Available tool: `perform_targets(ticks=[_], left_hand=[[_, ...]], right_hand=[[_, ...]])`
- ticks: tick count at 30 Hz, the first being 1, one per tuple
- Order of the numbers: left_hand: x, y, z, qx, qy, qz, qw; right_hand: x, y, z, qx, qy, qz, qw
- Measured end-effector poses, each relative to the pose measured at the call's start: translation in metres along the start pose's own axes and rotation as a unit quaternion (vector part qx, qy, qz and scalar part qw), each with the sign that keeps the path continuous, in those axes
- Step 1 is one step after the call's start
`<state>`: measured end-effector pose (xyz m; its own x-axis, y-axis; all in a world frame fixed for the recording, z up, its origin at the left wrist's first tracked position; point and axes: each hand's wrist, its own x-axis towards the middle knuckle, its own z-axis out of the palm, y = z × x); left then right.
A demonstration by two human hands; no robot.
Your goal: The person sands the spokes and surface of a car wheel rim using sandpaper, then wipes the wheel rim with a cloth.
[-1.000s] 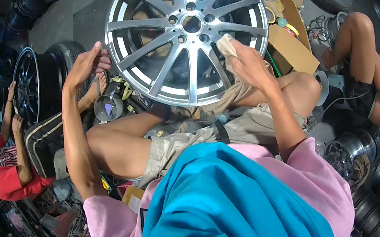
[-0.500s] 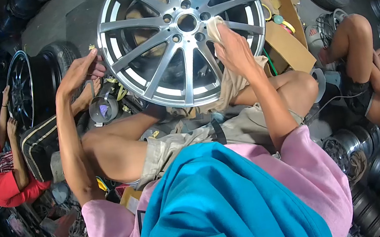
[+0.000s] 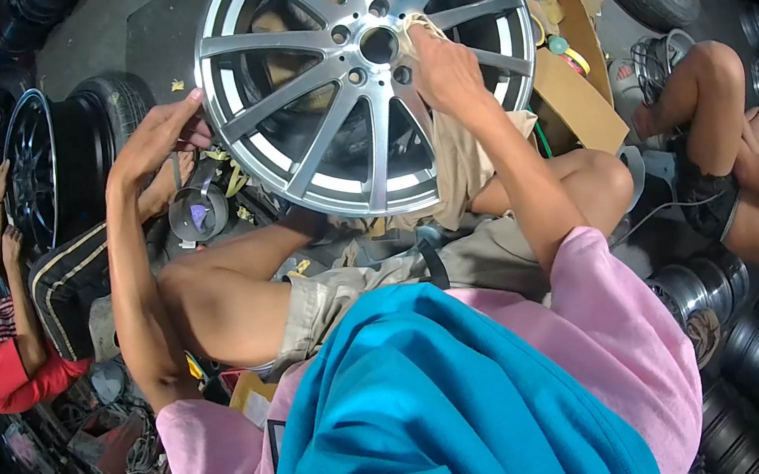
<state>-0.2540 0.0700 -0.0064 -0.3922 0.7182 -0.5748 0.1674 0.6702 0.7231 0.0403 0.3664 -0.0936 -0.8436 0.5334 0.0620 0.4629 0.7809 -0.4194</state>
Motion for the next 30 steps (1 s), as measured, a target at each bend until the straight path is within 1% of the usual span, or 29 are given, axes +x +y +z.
perform_targets(ticks=[1, 3, 4, 5, 7, 8, 9, 11, 12, 14, 15, 17, 18, 19, 21, 22, 23, 25, 26, 28, 29, 30], left_hand=[[0.001, 0.002, -0.001, 0.004, -0.01, 0.002, 1.0], [0.004, 0.0, -0.002, 0.004, -0.01, 0.003, 1.0], [0.006, 0.0, -0.002, 0.006, -0.013, 0.005, 1.0], [0.006, 0.003, 0.0, 0.007, -0.014, 0.01, 1.0], [0.003, 0.009, 0.0, 0.025, -0.001, 0.001, 1.0], [0.002, 0.009, -0.002, 0.025, 0.003, 0.004, 1.0], [0.001, 0.006, -0.003, 0.026, -0.001, 0.003, 1.0], [-0.003, 0.0, -0.003, 0.017, 0.0, -0.001, 1.0], [-0.008, 0.0, -0.004, 0.008, 0.015, 0.0, 1.0], [-0.012, -0.001, -0.006, -0.005, 0.029, -0.003, 1.0], [-0.012, -0.003, -0.008, -0.004, 0.032, -0.003, 0.999], [-0.009, -0.007, -0.009, 0.003, 0.022, 0.003, 1.0], [-0.007, -0.008, -0.009, 0.007, 0.024, 0.009, 1.0], [-0.005, -0.01, -0.011, 0.006, 0.027, 0.011, 1.0], [-0.005, -0.005, -0.009, 0.008, 0.007, -0.002, 1.0], [-0.006, -0.004, -0.008, 0.005, 0.008, 0.004, 1.0], [-0.007, -0.007, -0.01, 0.004, 0.012, 0.003, 1.0], [-0.005, -0.011, -0.009, -0.003, 0.006, 0.009, 1.0], [-0.008, -0.009, -0.009, -0.004, 0.005, 0.01, 1.0], [-0.014, -0.009, -0.009, 0.003, 0.014, -0.009, 1.0], [-0.014, -0.012, -0.009, 0.001, 0.012, -0.011, 1.0], [-0.013, -0.015, -0.011, -0.003, 0.013, -0.011, 1.0]], right_hand=[[0.003, 0.001, 0.003, -0.001, 0.001, -0.004, 1.0], [0.006, -0.001, 0.001, 0.014, -0.004, 0.037, 0.999], [0.009, 0.011, 0.008, 0.034, 0.013, 0.017, 0.999], [0.013, 0.016, 0.004, 0.031, 0.017, 0.018, 0.999], [0.023, 0.023, -0.004, 0.051, -0.014, 0.005, 0.999], [0.028, 0.032, -0.004, 0.078, 0.06, -0.015, 0.995], [0.032, 0.024, -0.039, 0.373, -0.131, 0.066, 0.916], [0.013, 0.024, -0.068, 0.426, -0.079, 0.079, 0.898], [0.006, 0.032, -0.078, 0.423, -0.085, 0.077, 0.899], [-0.005, 0.046, -0.093, 0.349, 0.027, 0.096, 0.932], [-0.009, 0.046, -0.094, 0.35, 0.028, 0.094, 0.932], [-0.013, 0.044, -0.094, 0.203, 0.073, 0.049, 0.975], [-0.009, 0.04, -0.084, 0.159, 0.083, 0.002, 0.984], [-0.009, 0.034, -0.073, 0.182, 0.076, 0.002, 0.98], [-0.002, 0.014, -0.056, 0.109, 0.077, -0.026, 0.991], [0.004, 0.006, -0.051, 0.119, 0.038, -0.027, 0.992], [0.009, 0.002, -0.041, 0.097, 0.027, -0.019, 0.995], [0.018, -0.002, -0.023, 0.029, 0.017, -0.043, 0.999], [0.018, -0.004, -0.022, 0.028, 0.017, -0.041, 0.999], [0.023, -0.009, -0.021, -0.048, 0.038, -0.09, 0.994], [0.023, -0.008, -0.02, -0.049, 0.035, -0.09, 0.994], [0.027, -0.005, -0.02, -0.085, 0.019, -0.117, 0.989]])
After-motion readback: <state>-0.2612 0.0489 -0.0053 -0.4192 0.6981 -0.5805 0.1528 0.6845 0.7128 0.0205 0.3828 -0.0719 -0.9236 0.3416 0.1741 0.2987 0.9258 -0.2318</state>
